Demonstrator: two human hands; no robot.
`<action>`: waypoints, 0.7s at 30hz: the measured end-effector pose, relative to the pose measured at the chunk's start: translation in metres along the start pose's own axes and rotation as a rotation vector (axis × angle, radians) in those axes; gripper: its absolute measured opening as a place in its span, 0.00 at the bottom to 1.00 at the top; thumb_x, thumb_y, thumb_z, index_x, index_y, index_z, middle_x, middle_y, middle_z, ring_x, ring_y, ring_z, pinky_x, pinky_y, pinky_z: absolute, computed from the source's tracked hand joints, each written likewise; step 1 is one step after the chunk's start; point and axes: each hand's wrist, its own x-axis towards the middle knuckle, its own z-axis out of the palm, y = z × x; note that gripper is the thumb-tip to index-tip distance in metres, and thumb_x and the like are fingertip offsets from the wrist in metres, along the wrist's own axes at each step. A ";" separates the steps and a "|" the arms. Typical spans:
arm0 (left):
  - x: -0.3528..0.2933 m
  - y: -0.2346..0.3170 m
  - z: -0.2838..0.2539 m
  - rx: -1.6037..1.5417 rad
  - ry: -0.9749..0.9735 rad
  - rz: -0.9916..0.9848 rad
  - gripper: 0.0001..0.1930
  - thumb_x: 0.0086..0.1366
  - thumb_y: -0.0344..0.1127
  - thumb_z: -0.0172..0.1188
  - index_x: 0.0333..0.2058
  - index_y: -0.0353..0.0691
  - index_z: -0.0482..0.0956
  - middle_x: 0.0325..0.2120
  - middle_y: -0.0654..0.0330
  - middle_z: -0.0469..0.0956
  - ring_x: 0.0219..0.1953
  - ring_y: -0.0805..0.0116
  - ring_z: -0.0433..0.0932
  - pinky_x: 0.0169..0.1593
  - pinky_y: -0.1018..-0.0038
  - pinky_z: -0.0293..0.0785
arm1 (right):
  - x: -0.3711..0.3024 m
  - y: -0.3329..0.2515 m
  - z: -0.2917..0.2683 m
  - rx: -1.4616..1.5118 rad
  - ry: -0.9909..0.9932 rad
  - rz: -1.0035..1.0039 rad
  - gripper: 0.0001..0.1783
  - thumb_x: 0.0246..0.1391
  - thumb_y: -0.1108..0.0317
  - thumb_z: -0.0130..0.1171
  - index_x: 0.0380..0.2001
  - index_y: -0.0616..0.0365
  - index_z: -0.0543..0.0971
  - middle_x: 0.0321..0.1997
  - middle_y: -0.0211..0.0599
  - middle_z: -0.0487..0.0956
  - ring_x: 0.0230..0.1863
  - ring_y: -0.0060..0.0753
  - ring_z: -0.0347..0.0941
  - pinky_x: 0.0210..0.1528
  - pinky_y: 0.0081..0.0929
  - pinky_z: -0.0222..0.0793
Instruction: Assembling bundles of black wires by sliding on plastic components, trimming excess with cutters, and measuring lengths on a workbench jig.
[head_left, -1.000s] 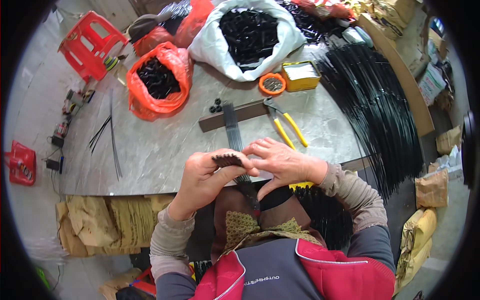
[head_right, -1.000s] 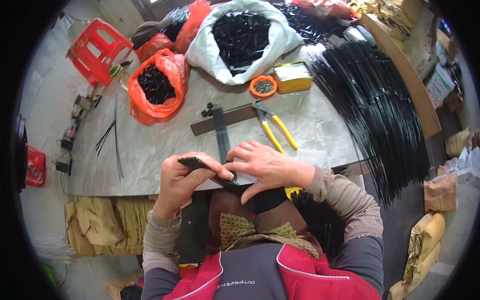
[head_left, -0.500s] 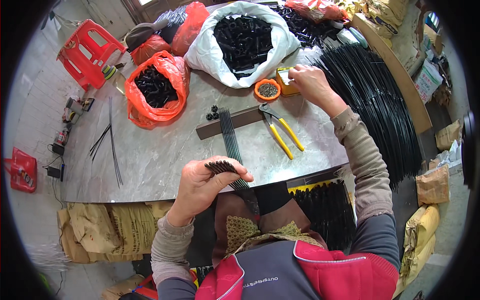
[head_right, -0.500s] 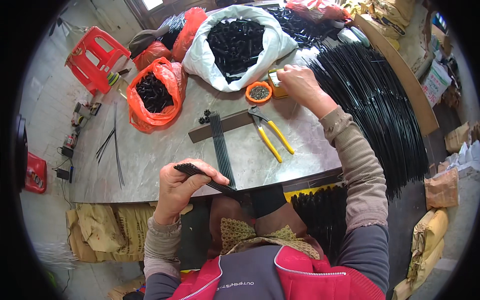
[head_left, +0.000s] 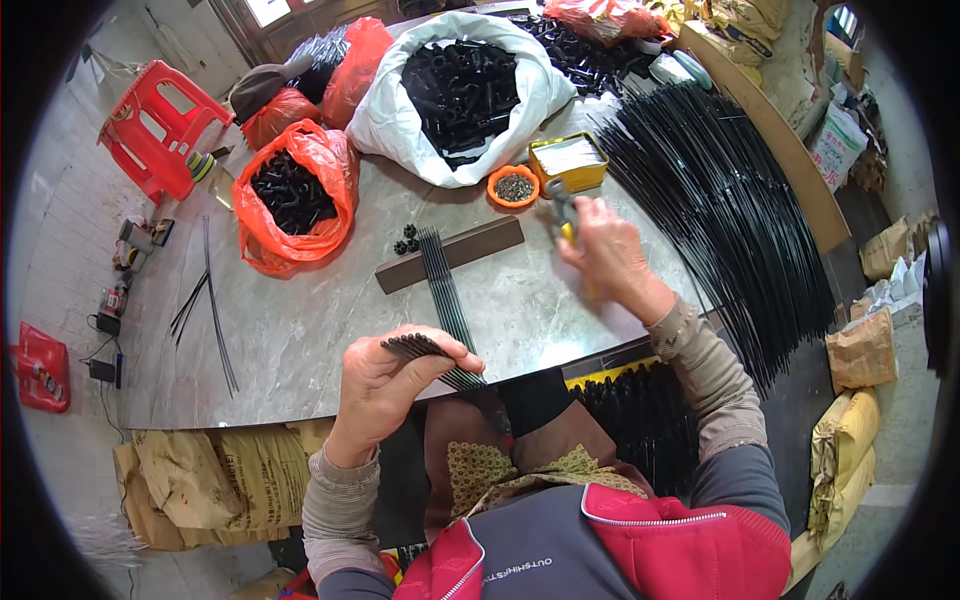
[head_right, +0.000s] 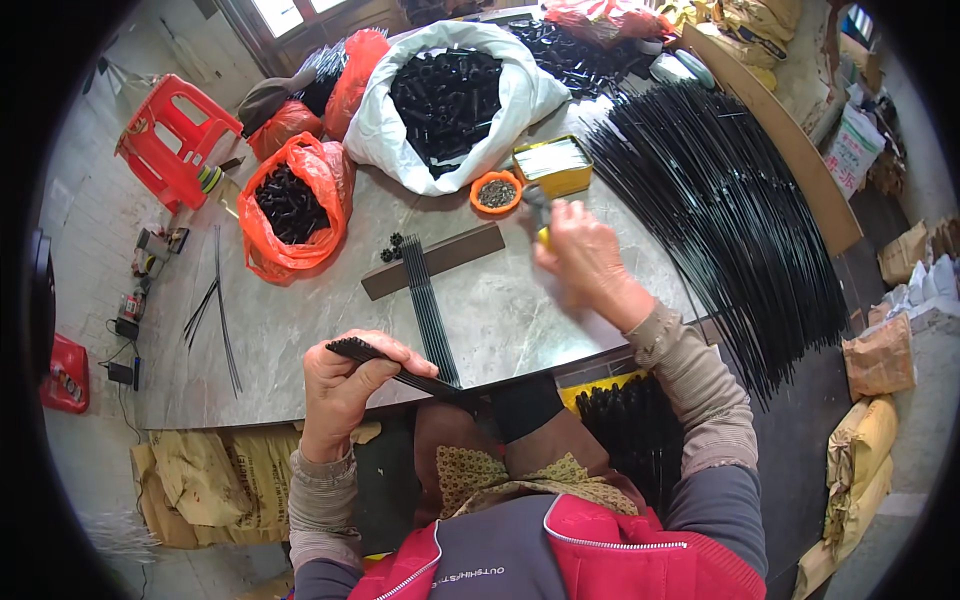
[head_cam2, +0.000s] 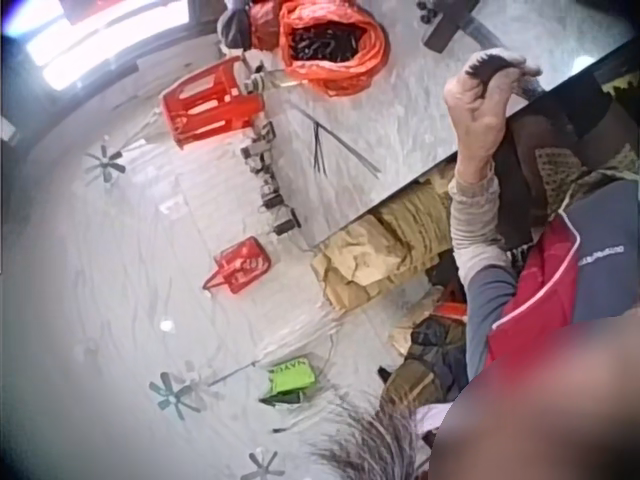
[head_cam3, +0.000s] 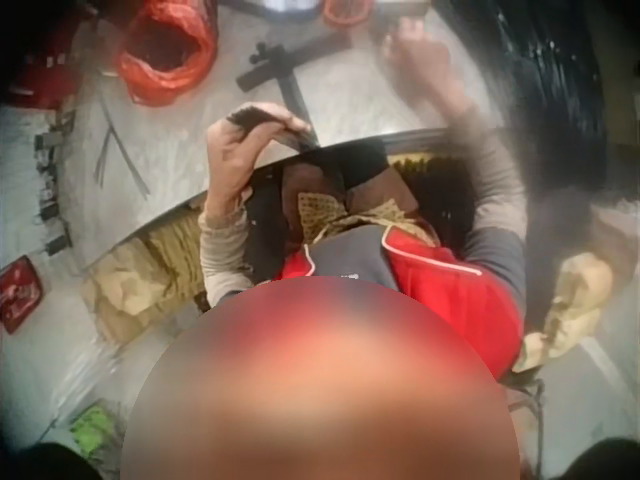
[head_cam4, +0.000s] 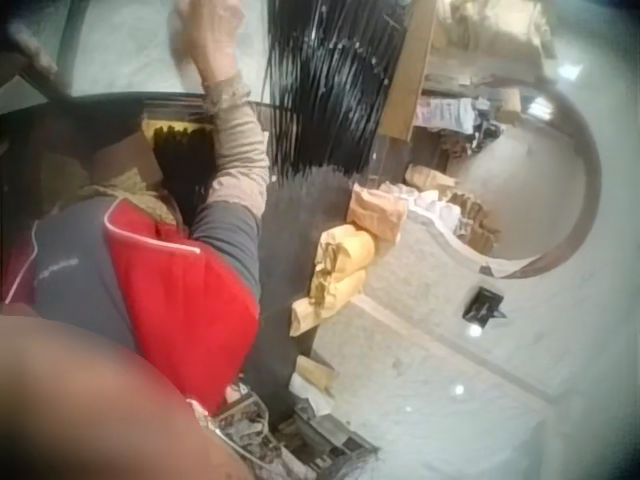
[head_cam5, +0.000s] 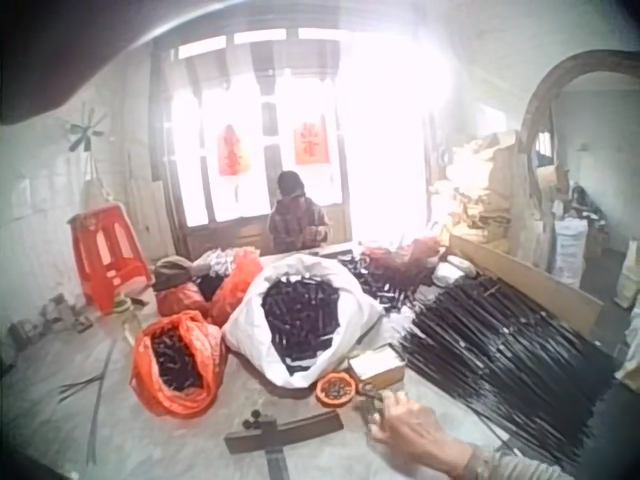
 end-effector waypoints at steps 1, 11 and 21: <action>0.000 0.000 0.000 -0.003 0.002 -0.001 0.03 0.67 0.20 0.58 0.37 0.30 0.80 0.31 0.49 0.84 0.38 0.55 0.86 0.46 0.59 0.84 | 0.002 0.010 -0.003 -0.031 0.064 0.014 0.30 0.51 0.57 0.68 0.50 0.67 0.71 0.40 0.48 0.77 0.37 0.46 0.80 0.36 0.37 0.78; 0.004 0.000 -0.001 0.001 0.001 -0.002 0.03 0.67 0.20 0.58 0.37 0.30 0.80 0.31 0.48 0.84 0.37 0.54 0.86 0.45 0.59 0.84 | 0.023 0.046 -0.007 -0.245 0.112 0.093 0.31 0.50 0.51 0.71 0.48 0.64 0.74 0.40 0.44 0.77 0.41 0.44 0.79 0.37 0.35 0.79; 0.005 0.002 0.001 0.011 0.002 -0.012 0.04 0.67 0.19 0.57 0.38 0.29 0.80 0.32 0.48 0.84 0.38 0.53 0.86 0.46 0.58 0.84 | 0.119 0.042 -0.008 -0.376 0.098 -0.275 0.05 0.54 0.64 0.63 0.30 0.51 0.82 0.36 0.36 0.79 0.45 0.39 0.78 0.43 0.40 0.69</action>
